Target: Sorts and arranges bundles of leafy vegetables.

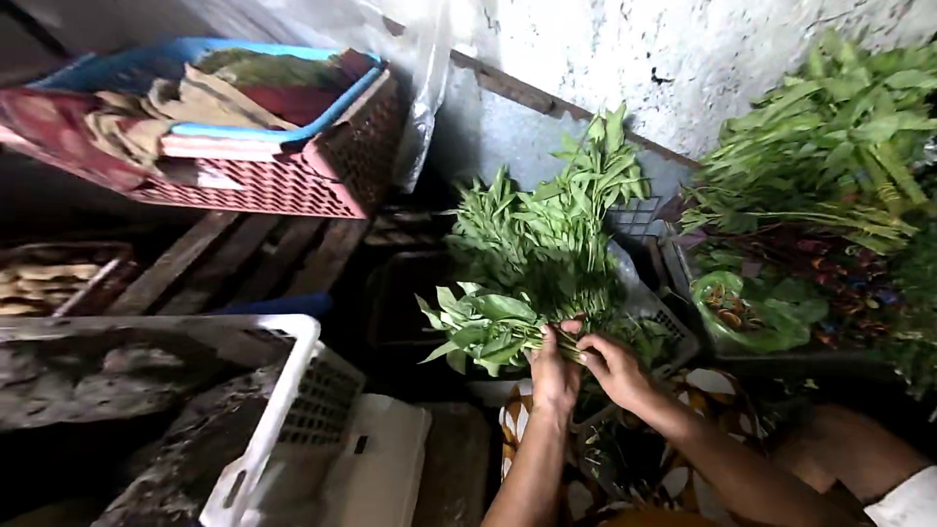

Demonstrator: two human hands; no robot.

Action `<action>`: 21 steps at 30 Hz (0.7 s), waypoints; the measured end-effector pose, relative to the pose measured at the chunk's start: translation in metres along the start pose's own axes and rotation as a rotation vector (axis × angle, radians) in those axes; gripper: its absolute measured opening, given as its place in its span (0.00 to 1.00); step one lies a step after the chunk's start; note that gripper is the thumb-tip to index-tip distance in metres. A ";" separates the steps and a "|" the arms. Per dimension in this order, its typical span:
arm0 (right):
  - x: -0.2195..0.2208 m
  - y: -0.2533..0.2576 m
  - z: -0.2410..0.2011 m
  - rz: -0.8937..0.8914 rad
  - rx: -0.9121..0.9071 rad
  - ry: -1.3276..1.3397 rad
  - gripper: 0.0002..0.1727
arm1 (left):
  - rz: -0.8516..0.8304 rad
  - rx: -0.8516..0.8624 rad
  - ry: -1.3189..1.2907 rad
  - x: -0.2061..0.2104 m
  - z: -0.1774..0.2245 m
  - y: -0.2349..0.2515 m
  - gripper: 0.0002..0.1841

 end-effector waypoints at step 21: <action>0.036 0.004 0.037 -0.360 0.129 0.032 0.26 | -0.001 -0.173 0.331 -0.021 -0.009 0.007 0.19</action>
Point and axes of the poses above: each hand's wrist, its own y-axis towards the middle knuckle, its own x-axis out of the palm, z = x × y, the point moved 8 cm from there along y, towards the middle knuckle, and after that the axes turned 11 degrees about -y, right-handed, at the moved point
